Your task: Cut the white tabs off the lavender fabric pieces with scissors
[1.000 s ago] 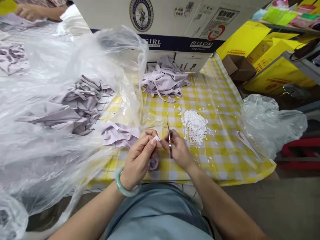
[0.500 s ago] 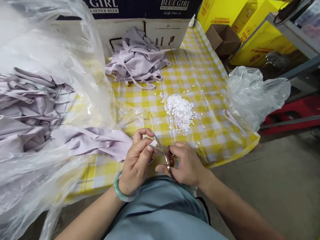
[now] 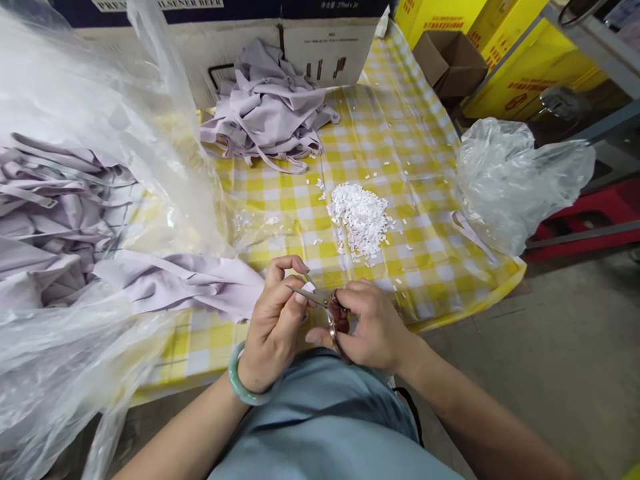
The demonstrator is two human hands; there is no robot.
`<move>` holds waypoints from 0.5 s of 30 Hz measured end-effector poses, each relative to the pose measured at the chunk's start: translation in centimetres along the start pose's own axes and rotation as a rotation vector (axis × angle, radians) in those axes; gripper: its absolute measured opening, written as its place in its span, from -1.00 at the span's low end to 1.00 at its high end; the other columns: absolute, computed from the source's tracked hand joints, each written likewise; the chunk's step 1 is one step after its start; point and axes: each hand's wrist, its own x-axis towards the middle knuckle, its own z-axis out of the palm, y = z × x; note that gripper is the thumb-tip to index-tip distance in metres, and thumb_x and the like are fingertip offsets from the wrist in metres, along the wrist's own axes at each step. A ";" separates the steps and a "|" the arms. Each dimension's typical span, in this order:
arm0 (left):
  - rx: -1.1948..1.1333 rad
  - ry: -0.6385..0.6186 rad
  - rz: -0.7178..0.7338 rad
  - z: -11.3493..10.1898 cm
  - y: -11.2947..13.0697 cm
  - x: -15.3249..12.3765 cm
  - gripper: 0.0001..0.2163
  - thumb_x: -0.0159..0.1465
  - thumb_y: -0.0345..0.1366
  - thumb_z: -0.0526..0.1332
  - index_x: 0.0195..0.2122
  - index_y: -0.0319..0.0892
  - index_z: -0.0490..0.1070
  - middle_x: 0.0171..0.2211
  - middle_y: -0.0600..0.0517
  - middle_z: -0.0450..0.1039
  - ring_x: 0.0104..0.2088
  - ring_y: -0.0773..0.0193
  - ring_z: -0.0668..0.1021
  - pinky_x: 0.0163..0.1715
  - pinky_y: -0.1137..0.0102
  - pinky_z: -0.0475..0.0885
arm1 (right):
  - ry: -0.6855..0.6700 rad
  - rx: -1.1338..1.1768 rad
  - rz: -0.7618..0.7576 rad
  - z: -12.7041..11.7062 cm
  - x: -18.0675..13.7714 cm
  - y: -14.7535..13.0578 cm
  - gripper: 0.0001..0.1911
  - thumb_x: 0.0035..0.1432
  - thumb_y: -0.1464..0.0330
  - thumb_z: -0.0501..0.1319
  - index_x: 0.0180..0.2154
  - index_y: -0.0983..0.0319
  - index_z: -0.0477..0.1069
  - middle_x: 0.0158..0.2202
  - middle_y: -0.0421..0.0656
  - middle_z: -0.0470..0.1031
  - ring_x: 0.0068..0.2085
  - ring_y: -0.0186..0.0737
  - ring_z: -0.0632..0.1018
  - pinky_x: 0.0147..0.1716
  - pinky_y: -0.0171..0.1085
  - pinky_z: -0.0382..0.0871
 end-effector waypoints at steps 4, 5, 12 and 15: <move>0.027 -0.023 0.047 0.1 0.0 0.1 -0.74 0.44 -0.36 0.02 -0.41 -0.13 0.34 -0.39 0.00 0.27 0.01 0.14 0.29 0.03 0.24 0.26 | 0.005 0.006 0.000 -0.1 0.0 -0.1 -0.44 0.05 -0.09 0.28 -0.63 0.21 0.23 -0.64 -0.25 0.30 -0.52 -0.34 0.32 -0.43 -0.32 0.12; 0.037 -0.026 0.049 0.1 0.0 0.1 -0.74 0.44 -0.36 0.02 -0.41 -0.13 0.34 -0.39 -0.01 0.27 0.00 0.14 0.29 0.02 0.23 0.26 | 0.009 0.012 0.000 -0.1 0.0 -0.1 -0.44 0.05 -0.08 0.29 -0.63 0.21 0.23 -0.64 -0.25 0.31 -0.52 -0.34 0.32 -0.43 -0.33 0.12; 0.108 -0.043 0.014 0.3 0.2 0.2 -0.72 0.43 -0.31 0.01 -0.44 -0.13 0.32 -0.35 -0.04 0.28 0.01 0.09 0.31 0.00 0.19 0.31 | -0.026 0.008 0.061 -0.4 -0.2 0.2 -0.46 0.06 -0.04 0.30 -0.64 0.20 0.21 -0.64 -0.26 0.27 -0.53 -0.34 0.29 -0.44 -0.32 0.11; 0.154 -0.068 0.005 0.9 0.3 1.0 -0.71 0.43 -0.26 0.01 -0.45 -0.13 0.33 -0.33 -0.06 0.30 0.01 0.07 0.34 -0.04 0.20 0.34 | -0.030 -0.015 0.118 -0.6 -0.6 0.8 -0.48 0.07 0.00 0.30 -0.64 0.20 0.22 -0.63 -0.25 0.29 -0.52 -0.33 0.30 -0.45 -0.32 0.12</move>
